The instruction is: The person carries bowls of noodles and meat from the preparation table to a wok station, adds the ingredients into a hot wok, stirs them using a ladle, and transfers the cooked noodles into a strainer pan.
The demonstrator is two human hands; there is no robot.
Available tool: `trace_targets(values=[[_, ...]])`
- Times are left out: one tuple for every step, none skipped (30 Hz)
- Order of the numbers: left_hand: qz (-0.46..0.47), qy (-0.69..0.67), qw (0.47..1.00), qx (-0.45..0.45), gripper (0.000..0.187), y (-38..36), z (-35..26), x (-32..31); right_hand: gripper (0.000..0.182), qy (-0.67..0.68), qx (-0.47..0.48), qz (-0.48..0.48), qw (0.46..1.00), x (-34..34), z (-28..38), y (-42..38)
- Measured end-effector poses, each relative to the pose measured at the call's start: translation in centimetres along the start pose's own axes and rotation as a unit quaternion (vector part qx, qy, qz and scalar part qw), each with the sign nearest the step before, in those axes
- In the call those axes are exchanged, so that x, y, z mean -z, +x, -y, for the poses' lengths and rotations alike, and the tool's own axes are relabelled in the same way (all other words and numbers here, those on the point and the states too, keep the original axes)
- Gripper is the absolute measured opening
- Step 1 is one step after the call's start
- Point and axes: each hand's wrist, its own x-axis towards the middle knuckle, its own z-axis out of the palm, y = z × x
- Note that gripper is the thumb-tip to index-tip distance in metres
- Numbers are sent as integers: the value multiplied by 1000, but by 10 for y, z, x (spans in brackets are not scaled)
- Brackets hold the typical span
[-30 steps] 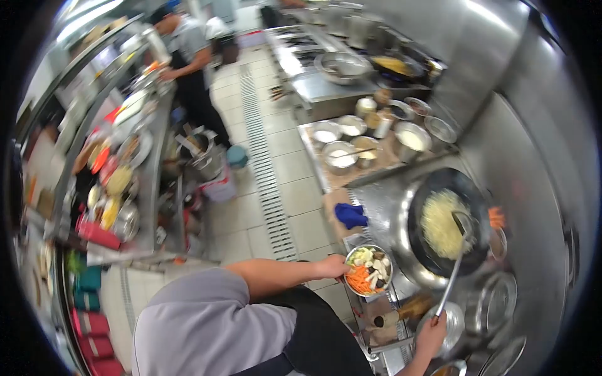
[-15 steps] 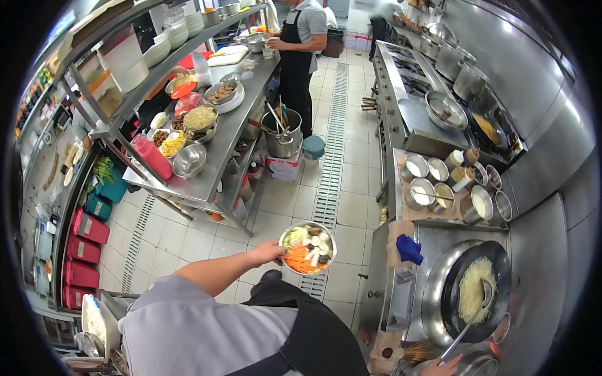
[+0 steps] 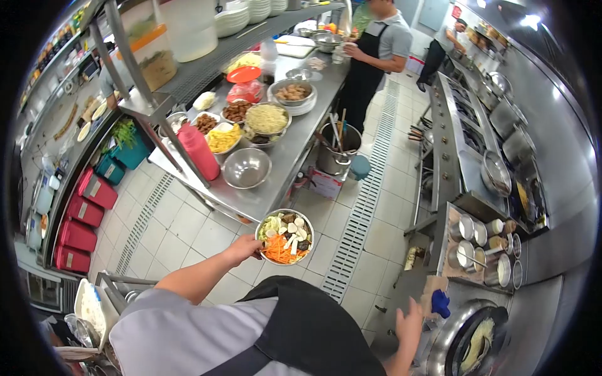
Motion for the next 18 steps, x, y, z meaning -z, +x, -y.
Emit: trace_targets(values=[[-10,-1,1000,-9,17,-2,3,14,48,-17,38,36,998,-12,21,18],[-17,-8,1000,-7,17,-6,4,26,48,-34,76,72,994,-22,42,35],[-32,-23,999,-11,18,-11,3,38,48,-36,84,77,993,-31,65,51],[-46,-37,998,-16,18,-17,2,47,49,-29,105,124,986,-37,88,65],[-56,-42,997,-20,19,-23,2,56,50,-23,125,170,977,-43,110,79],[-61,-47,997,-19,19,-27,5,63,50,-26,130,173,976,-47,129,91],[-83,-55,995,-18,19,-30,9,69,50,-13,178,197,964,-52,148,104],[-106,-64,992,-16,19,-34,7,73,50,0,225,221,949,-57,167,116],[-129,-74,989,-7,18,-39,7,76,50,11,238,240,941,-60,188,127],[-134,-80,988,-3,18,-39,12,78,50,21,251,260,932,-65,208,137],[-157,-104,982,-9,18,-41,20,80,51,22,299,261,917,-73,225,150],[-180,-126,975,-14,17,-43,27,81,53,25,346,263,900,-82,244,163],[-187,-131,974,-10,17,-46,32,79,56,16,366,279,888,-89,266,173],[-205,-144,968,-22,18,-50,34,78,60,9,387,295,874,-97,291,182],[-224,-155,962,-36,19,-53,35,76,62,6,397,309,864,-105,319,187],[-233,-157,959,-35,19,-56,37,74,64,3,409,323,854,-113,342,191],[-260,-169,950,-30,18,-58,40,70,64,0,435,327,839,-135,353,203],[-287,-180,941,-25,17,-59,39,65,64,-2,460,331,824,-163,362,217]])
